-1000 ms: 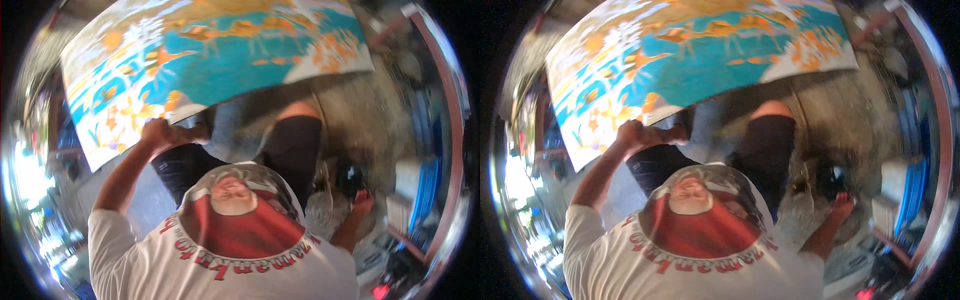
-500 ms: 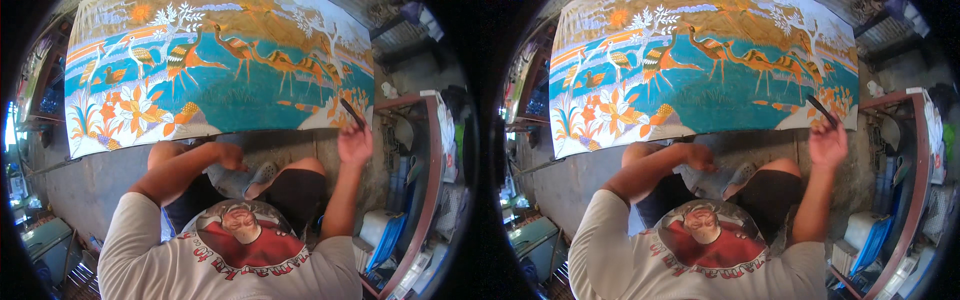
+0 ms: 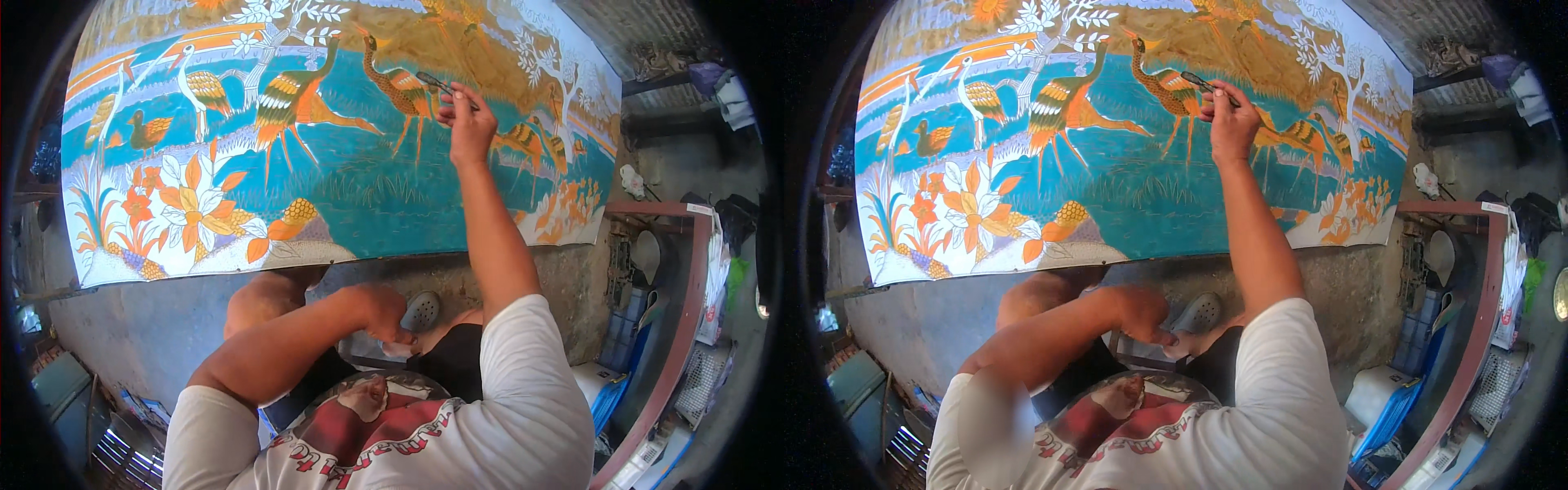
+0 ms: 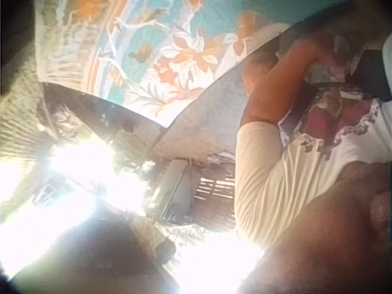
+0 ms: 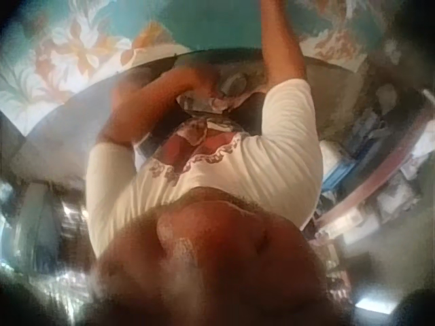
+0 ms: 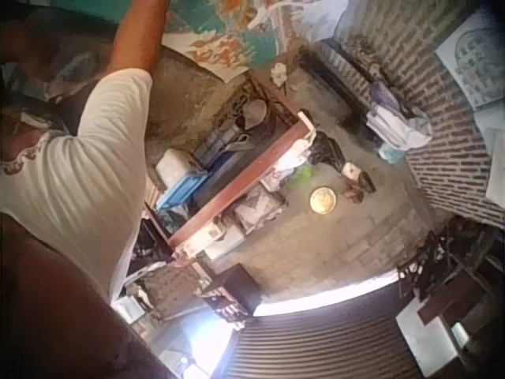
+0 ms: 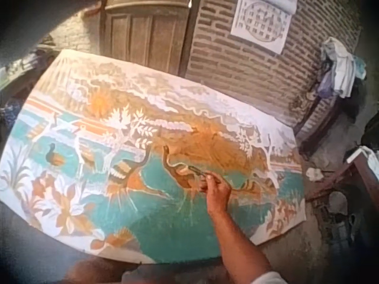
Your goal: Painting intricate bird and floral designs on a large piece of cloth using a brush and ink.
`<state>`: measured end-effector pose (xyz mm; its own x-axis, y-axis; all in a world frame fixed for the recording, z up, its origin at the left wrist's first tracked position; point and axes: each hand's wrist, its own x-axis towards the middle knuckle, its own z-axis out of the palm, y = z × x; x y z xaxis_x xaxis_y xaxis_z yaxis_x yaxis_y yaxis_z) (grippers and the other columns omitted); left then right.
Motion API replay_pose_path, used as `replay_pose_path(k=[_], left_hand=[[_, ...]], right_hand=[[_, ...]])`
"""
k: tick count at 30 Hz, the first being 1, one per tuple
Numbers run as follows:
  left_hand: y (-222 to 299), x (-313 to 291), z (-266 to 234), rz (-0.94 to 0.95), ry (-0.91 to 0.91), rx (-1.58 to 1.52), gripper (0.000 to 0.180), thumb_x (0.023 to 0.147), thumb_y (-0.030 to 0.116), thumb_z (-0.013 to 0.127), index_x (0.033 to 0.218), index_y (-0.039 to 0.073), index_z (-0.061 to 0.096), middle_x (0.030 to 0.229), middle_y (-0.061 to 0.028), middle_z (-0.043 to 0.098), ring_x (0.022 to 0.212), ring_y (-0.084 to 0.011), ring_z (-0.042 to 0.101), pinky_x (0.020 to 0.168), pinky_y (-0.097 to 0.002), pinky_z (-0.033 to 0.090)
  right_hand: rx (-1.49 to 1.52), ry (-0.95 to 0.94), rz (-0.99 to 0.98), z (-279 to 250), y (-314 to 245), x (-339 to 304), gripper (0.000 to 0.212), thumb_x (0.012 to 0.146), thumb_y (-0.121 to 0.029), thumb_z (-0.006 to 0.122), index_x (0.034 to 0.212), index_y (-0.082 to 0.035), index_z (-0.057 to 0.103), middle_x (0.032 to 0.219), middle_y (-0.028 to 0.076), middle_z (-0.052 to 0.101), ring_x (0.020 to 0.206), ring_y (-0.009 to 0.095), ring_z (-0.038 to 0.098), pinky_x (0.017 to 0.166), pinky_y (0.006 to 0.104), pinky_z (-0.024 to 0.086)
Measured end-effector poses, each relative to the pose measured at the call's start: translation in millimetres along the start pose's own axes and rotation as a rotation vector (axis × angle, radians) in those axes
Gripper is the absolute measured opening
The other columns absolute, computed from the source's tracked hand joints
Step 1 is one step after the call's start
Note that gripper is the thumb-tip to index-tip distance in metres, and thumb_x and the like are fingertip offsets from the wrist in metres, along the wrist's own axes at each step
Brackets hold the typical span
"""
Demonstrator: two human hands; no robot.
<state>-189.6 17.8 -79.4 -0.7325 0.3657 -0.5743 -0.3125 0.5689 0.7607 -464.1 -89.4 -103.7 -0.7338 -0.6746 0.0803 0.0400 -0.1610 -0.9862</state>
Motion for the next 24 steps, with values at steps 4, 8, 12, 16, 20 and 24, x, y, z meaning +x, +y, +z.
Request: replay_pose_path(k=[4,8,12,16,20,24], left_hand=[[14,-6,-11,-0.047,-0.092,-0.034,0.065,0.088,0.061,0.06,0.088,-0.002,0.076,0.087,-0.0265,0.073,0.091,-0.0444,0.071,0.082,-0.0514,0.055],[19,-10,-7,-0.061,-0.014,0.028,0.066,0.086,0.065,0.061,0.09,0.001,0.078,0.092,-0.0176,0.076,0.094,-0.037,0.073,0.085,-0.0482,0.056],[23,-11,-11,-0.055,-0.078,0.012,0.064,0.087,0.063,0.062,0.097,0.002,0.078,0.1,-0.0192,0.076,0.1,-0.0383,0.072,0.088,-0.0481,0.056],[26,-12,-13,-0.049,-0.07,0.019,0.063,0.087,0.062,0.063,0.099,0.002,0.078,0.101,-0.0201,0.076,0.1,-0.0387,0.072,0.088,-0.0482,0.056],[26,-11,-12,-0.047,-0.073,0.003,0.062,0.087,0.061,0.063,0.099,0.002,0.078,0.102,-0.0199,0.076,0.101,-0.0388,0.072,0.088,-0.0485,0.056],[27,-12,-13,-0.046,-0.067,0.003,0.061,0.087,0.06,0.064,0.1,0.003,0.078,0.102,-0.0197,0.076,0.101,-0.0389,0.072,0.088,-0.0483,0.056]], right_hand=[[-0.114,0.02,-0.046,11,31,16,0.025,0.101,-0.012,0.06,0.119,0.001,0.07,0.096,0.014,0.074,0.071,0.015,0.069,0.06,0.0297,0.061],[-0.182,0.015,-0.094,17,47,22,0.025,0.1,-0.012,0.061,0.119,0.001,0.07,0.097,0.014,0.075,0.071,0.014,0.069,0.06,0.0296,0.061],[-0.179,0.016,-0.08,16,55,24,0.026,0.1,-0.012,0.061,0.121,0.0,0.07,0.1,0.014,0.075,0.073,0.013,0.068,0.06,0.0296,0.061],[-0.203,0.017,-0.063,15,60,25,0.026,0.1,-0.012,0.061,0.122,-0.001,0.07,0.103,0.013,0.075,0.074,0.013,0.068,0.06,0.0289,0.061],[-0.197,0.012,-0.036,18,62,24,0.027,0.101,-0.013,0.061,0.124,-0.001,0.07,0.105,0.013,0.075,0.075,0.013,0.068,0.06,0.0283,0.061],[-0.214,0.005,-0.02,18,63,23,0.027,0.101,-0.013,0.061,0.124,-0.002,0.07,0.106,0.014,0.075,0.075,0.013,0.069,0.06,0.0284,0.061]])
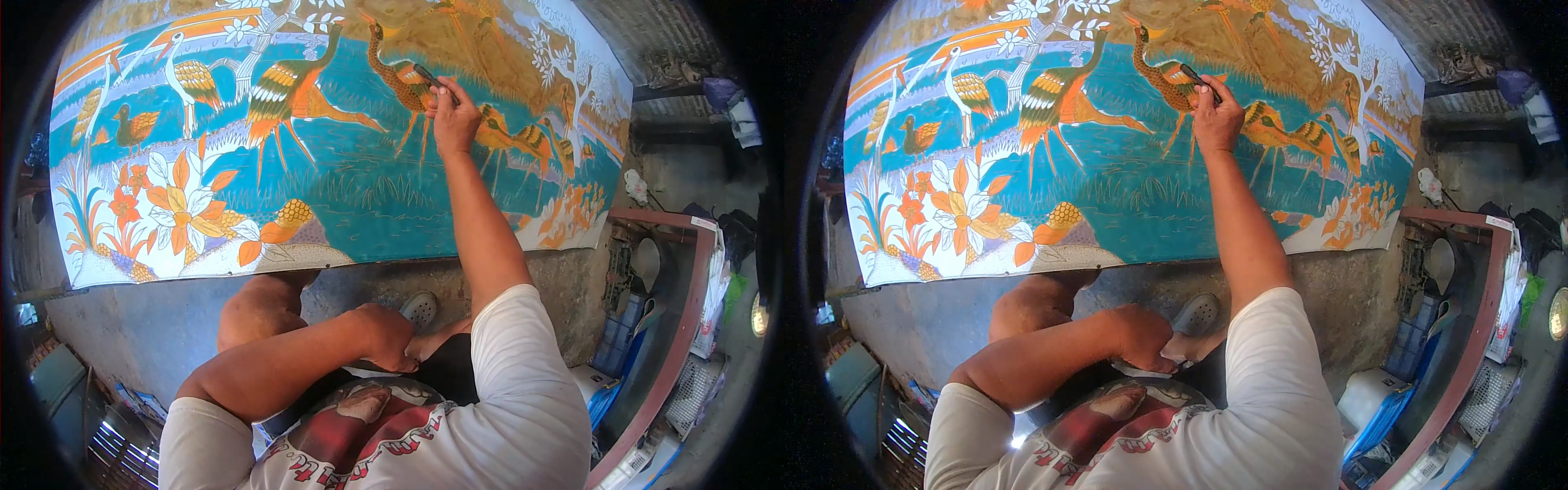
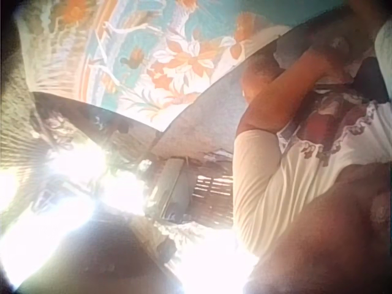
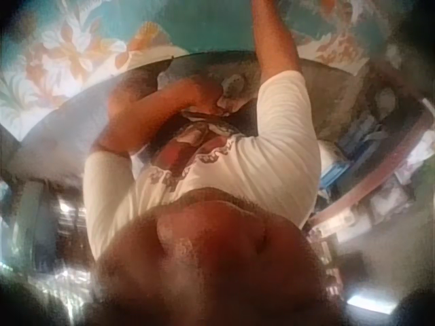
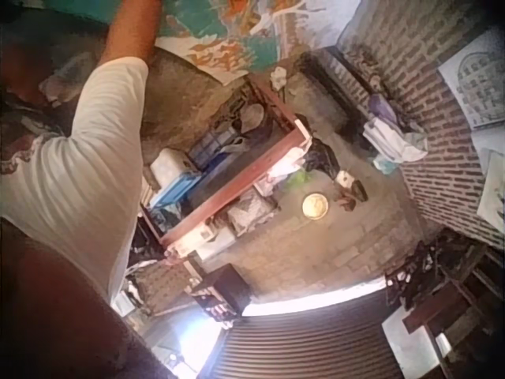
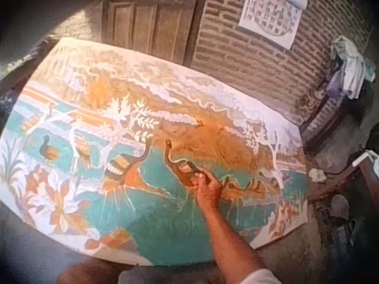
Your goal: Painting intricate bird and floral designs on a large piece of cloth using a brush and ink.
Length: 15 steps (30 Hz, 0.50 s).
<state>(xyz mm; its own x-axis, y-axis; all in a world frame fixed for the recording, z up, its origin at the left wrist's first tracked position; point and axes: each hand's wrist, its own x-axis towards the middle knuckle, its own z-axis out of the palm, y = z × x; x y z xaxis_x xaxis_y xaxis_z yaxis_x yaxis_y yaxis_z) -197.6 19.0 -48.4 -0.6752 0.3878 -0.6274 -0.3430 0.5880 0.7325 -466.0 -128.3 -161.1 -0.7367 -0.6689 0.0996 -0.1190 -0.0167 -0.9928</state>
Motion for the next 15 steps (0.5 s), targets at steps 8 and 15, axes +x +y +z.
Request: replay_pose_path(k=[8,15], left_hand=[[-1.1,0.8,0.7,-0.003,-0.013,0.01,0.06,0.087,0.06,0.065,0.101,0.003,0.078,0.103,-0.0197,0.076,0.102,-0.0388,0.072,0.088,-0.0484,0.056],[-0.8,-2.6,-0.1,-0.002,-0.02,-0.005,0.061,0.087,0.059,0.065,0.104,0.002,0.077,0.106,-0.0203,0.075,0.105,-0.0389,0.071,0.09,-0.0485,0.056]], right_hand=[[-0.01,0.013,-0.042,-2.9,-2.4,-1.5,0.028,0.102,-0.014,0.06,0.125,-0.002,0.07,0.106,0.014,0.075,0.076,0.013,0.069,0.061,0.0288,0.061],[-0.056,-0.003,-0.04,0.8,-1.6,-2.5,0.027,0.102,-0.012,0.06,0.125,-0.002,0.07,0.106,0.013,0.075,0.078,0.013,0.069,0.063,0.0288,0.062]])
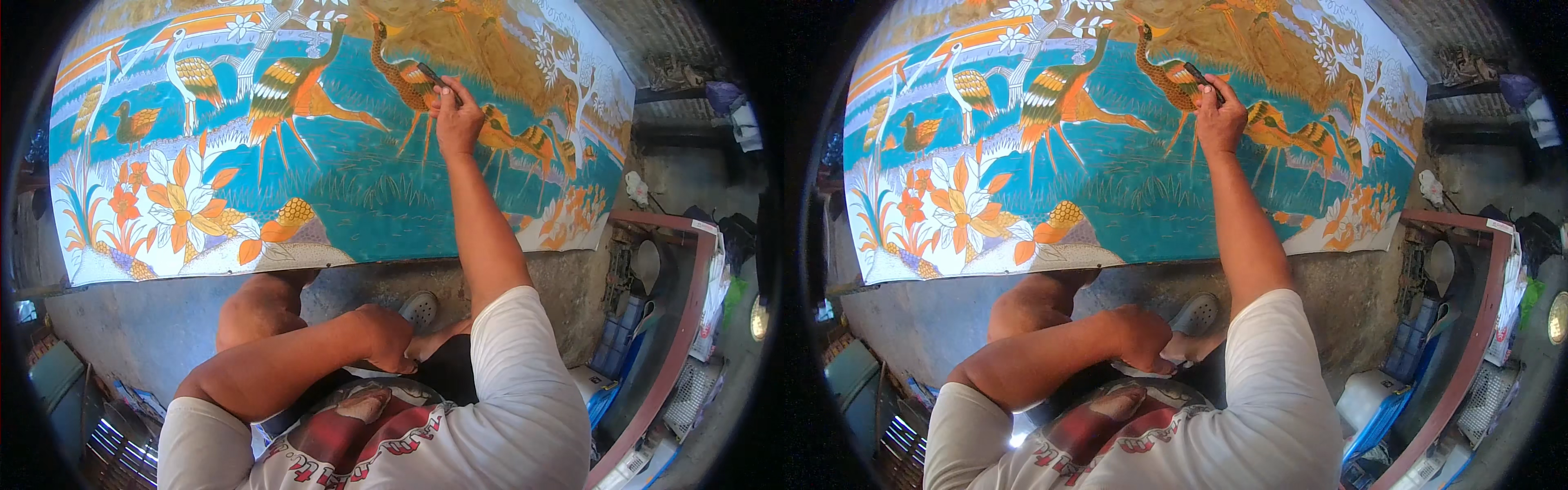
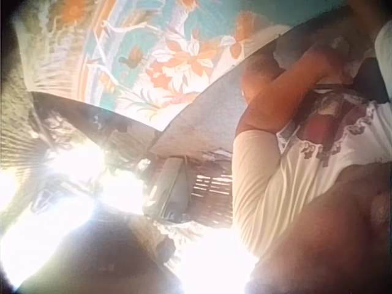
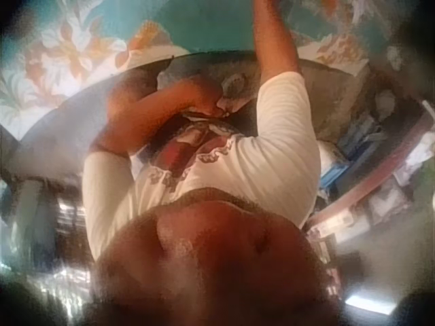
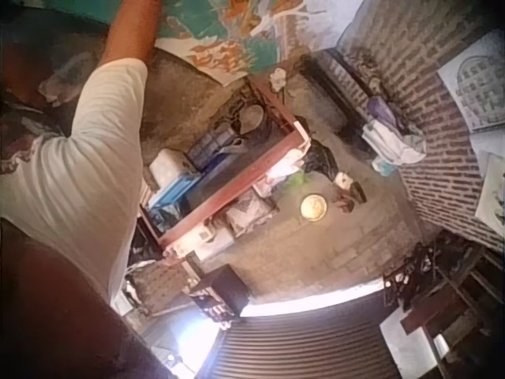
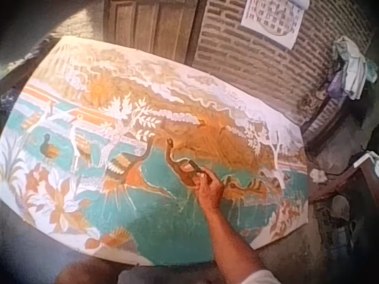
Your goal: Painting intricate bird and floral designs on a large piece of cloth using a brush and ink.
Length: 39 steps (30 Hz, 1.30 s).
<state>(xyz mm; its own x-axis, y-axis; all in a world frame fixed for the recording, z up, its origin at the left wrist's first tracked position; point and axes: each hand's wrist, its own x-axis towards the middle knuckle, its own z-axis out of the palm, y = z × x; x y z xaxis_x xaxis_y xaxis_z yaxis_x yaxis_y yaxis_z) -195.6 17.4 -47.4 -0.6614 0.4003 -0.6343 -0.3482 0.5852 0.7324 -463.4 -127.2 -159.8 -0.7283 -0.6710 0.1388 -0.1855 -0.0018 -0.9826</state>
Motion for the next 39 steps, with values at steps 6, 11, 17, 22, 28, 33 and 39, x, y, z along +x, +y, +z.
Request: replay_pose_path(k=[6,11,17,22,28,33,39], left_hand=[[1,0,-1,-0.015,-0.021,0.009,0.06,0.087,0.059,0.066,0.105,0.002,0.077,0.107,-0.0201,0.075,0.105,-0.0386,0.071,0.09,-0.0485,0.055],[2,-1,-2,-0.01,-0.016,0.027,0.059,0.088,0.058,0.065,0.103,0.002,0.078,0.106,-0.0195,0.075,0.104,-0.0381,0.072,0.09,-0.0479,0.056],[0,2,3,0.002,-0.002,0.032,0.059,0.088,0.059,0.065,0.101,0.002,0.078,0.103,-0.0189,0.076,0.101,-0.0383,0.072,0.088,-0.0476,0.056],[-1,2,3,0.006,-0.003,0.027,0.059,0.088,0.059,0.065,0.098,0.002,0.078,0.101,-0.0188,0.076,0.099,-0.0381,0.072,0.086,-0.0479,0.056],[-1,2,3,0.013,0.003,0.022,0.058,0.087,0.058,0.065,0.098,0.002,0.078,0.101,-0.0185,0.076,0.1,-0.038,0.072,0.086,-0.0482,0.056],[-2,2,5,0.021,0.014,0.011,0.058,0.087,0.058,0.065,0.099,0.003,0.078,0.102,-0.0186,0.076,0.101,-0.0377,0.072,0.086,-0.048,0.056],[0,0,2,-0.003,-0.008,0.015,0.058,0.087,0.058,0.066,0.101,0.003,0.078,0.104,-0.0188,0.076,0.102,-0.0379,0.072,0.088,-0.0481,0.056]], right_hand=[[0.019,0.021,-0.057,-4,2,2,0.027,0.102,-0.011,0.06,0.125,-0.001,0.069,0.106,0.013,0.075,0.076,0.012,0.068,0.061,0.0277,0.06],[-0.035,0.001,-0.092,-4,10,4,0.027,0.102,-0.011,0.06,0.125,-0.001,0.069,0.106,0.012,0.075,0.076,0.012,0.067,0.061,0.0276,0.06],[-0.04,-0.006,-0.083,-1,14,4,0.027,0.102,-0.012,0.06,0.125,-0.001,0.069,0.106,0.013,0.075,0.074,0.011,0.067,0.061,0.0276,0.059],[-0.011,-0.003,-0.044,3,11,-2,0.027,0.102,-0.013,0.06,0.125,-0.001,0.069,0.105,0.013,0.075,0.073,0.011,0.067,0.061,0.0279,0.059],[0.021,-0.018,-0.031,5,8,-6,0.027,0.103,-0.012,0.058,0.126,-0.002,0.069,0.105,0.012,0.075,0.072,0.012,0.067,0.06,0.0271,0.06],[0.006,-0.019,-0.029,4,7,-8,0.027,0.103,-0.011,0.057,0.126,-0.002,0.068,0.106,0.013,0.075,0.074,0.013,0.069,0.06,0.0273,0.06],[0.019,-0.04,-0.035,7,5,-11,0.028,0.103,-0.011,0.058,0.126,-0.001,0.068,0.106,0.013,0.075,0.074,0.014,0.069,0.061,0.0282,0.06]])
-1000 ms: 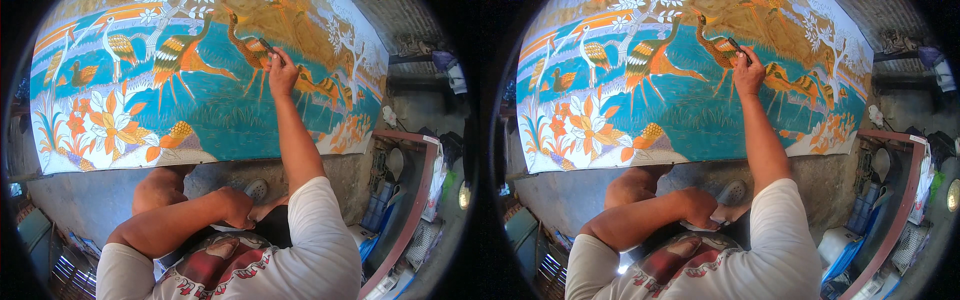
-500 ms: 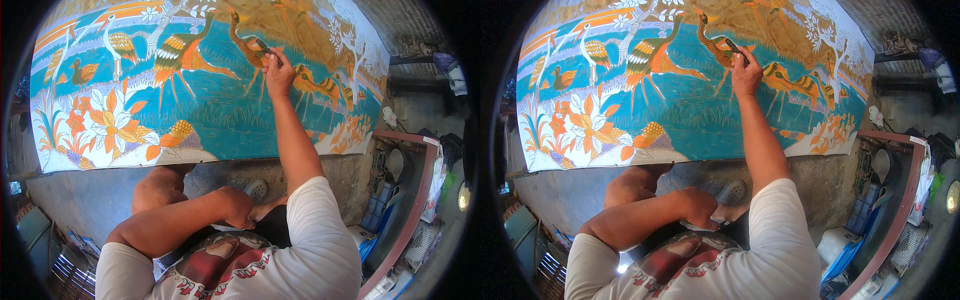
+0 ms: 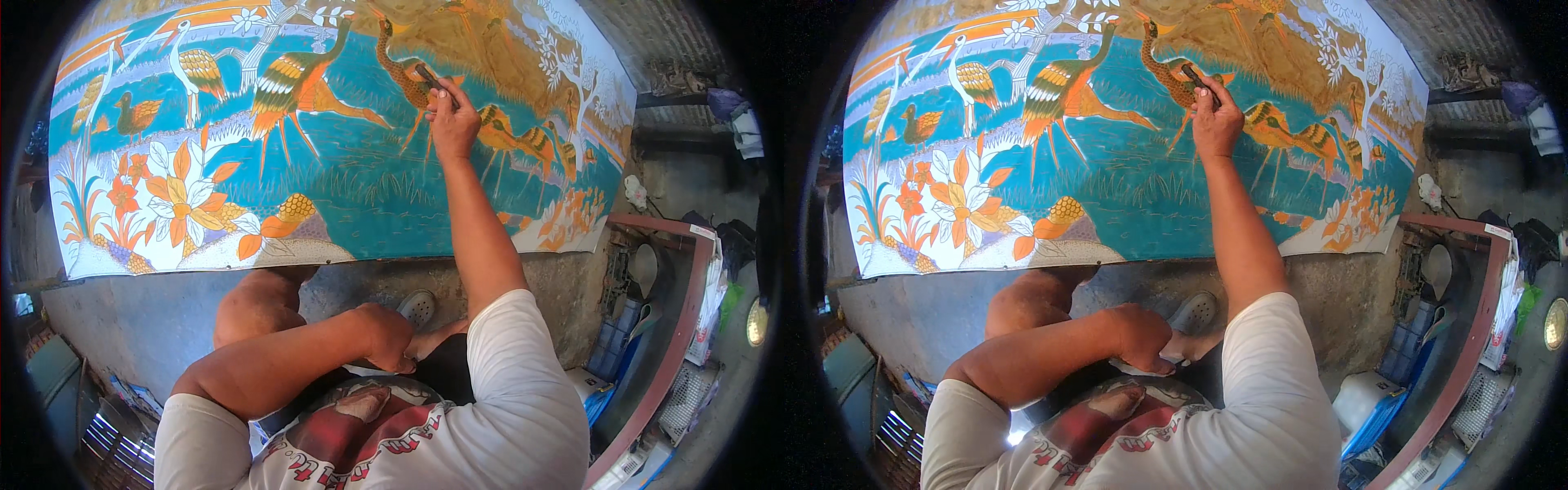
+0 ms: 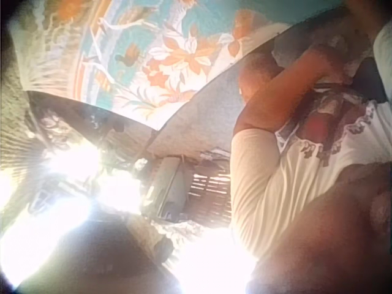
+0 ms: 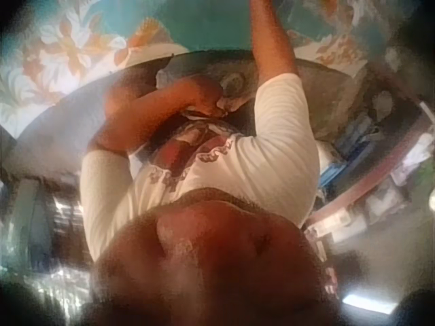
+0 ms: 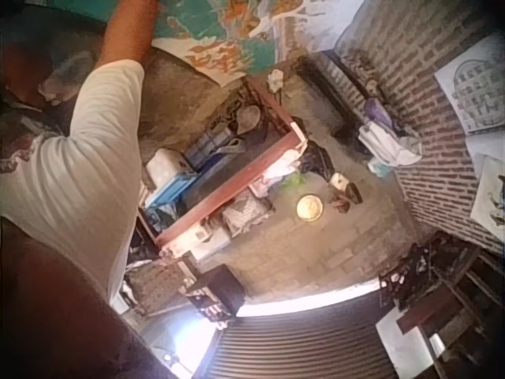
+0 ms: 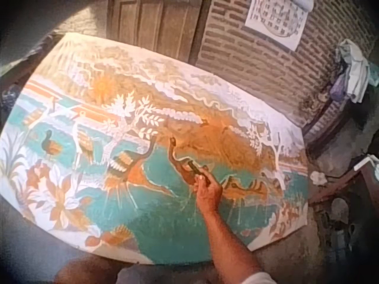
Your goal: Painting intricate bird and floral designs on a large piece of cloth using a brush and ink.
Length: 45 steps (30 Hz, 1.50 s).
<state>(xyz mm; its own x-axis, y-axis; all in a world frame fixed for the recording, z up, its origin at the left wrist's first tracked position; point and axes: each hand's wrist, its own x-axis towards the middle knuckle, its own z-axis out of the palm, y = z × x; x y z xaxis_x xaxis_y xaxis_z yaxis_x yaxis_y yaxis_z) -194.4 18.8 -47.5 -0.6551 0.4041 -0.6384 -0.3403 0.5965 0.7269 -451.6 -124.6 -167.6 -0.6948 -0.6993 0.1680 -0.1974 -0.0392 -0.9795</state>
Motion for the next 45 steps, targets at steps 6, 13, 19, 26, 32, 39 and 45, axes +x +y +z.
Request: replay_pose_path(k=[6,13,19,26,32,39,45], left_hand=[[1,-1,-1,-0.002,-0.012,0.01,0.059,0.087,0.058,0.066,0.102,0.003,0.078,0.105,-0.0188,0.076,0.103,-0.0386,0.072,0.088,-0.0485,0.056],[-1,1,0,0.021,-0.01,0.015,0.059,0.087,0.059,0.066,0.102,0.003,0.078,0.105,-0.0185,0.076,0.101,-0.0386,0.072,0.087,-0.0491,0.056],[2,-3,-4,-0.002,-0.037,0.004,0.059,0.087,0.059,0.066,0.104,0.004,0.078,0.106,-0.0183,0.076,0.103,-0.038,0.072,0.088,-0.0486,0.056],[1,-2,-2,-0.006,-0.03,0.004,0.06,0.087,0.059,0.066,0.107,0.004,0.077,0.109,-0.0191,0.075,0.105,-0.0382,0.071,0.09,-0.0483,0.056],[4,-4,-4,-0.008,-0.034,0.016,0.06,0.087,0.059,0.067,0.107,0.003,0.077,0.109,-0.0197,0.075,0.105,-0.0384,0.071,0.09,-0.0487,0.056],[3,-4,-3,-0.006,-0.017,0.017,0.059,0.087,0.058,0.067,0.105,0.003,0.077,0.108,-0.0189,0.075,0.105,-0.0383,0.072,0.089,-0.0489,0.056],[3,-4,-3,-0.007,-0.008,0.025,0.058,0.087,0.058,0.067,0.104,0.004,0.078,0.107,-0.0188,0.075,0.104,-0.0379,0.072,0.089,-0.0485,0.056]], right_hand=[[0.02,0.039,0.015,4,-1,-3,0.024,0.1,-0.008,0.061,0.121,-0.003,0.072,0.095,0.008,0.076,0.07,0.011,0.068,0.06,0.0277,0.057],[0.025,0.029,0.023,4,-1,-4,0.025,0.101,-0.008,0.061,0.123,-0.002,0.071,0.098,0.01,0.077,0.071,0.012,0.069,0.059,0.0286,0.057],[0.065,0.026,0.06,7,-5,-9,0.025,0.101,-0.008,0.06,0.123,-0.001,0.07,0.099,0.011,0.076,0.07,0.012,0.068,0.059,0.029,0.057],[0.052,0.018,0.048,6,-4,-10,0.025,0.101,-0.009,0.061,0.123,-0.002,0.07,0.098,0.01,0.077,0.07,0.012,0.069,0.059,0.0282,0.057],[0.043,0.01,0.049,8,-3,-12,0.025,0.101,-0.009,0.061,0.122,-0.002,0.07,0.097,0.009,0.077,0.071,0.012,0.069,0.059,0.028,0.057],[0.066,0.026,0.022,8,-9,-13,0.023,0.101,-0.009,0.061,0.121,-0.002,0.071,0.097,0.008,0.077,0.07,0.01,0.067,0.059,0.0273,0.056],[0.029,-0.011,0.024,10,-7,-14,0.023,0.101,-0.009,0.06,0.121,-0.002,0.071,0.097,0.008,0.076,0.07,0.01,0.067,0.059,0.0274,0.056]])
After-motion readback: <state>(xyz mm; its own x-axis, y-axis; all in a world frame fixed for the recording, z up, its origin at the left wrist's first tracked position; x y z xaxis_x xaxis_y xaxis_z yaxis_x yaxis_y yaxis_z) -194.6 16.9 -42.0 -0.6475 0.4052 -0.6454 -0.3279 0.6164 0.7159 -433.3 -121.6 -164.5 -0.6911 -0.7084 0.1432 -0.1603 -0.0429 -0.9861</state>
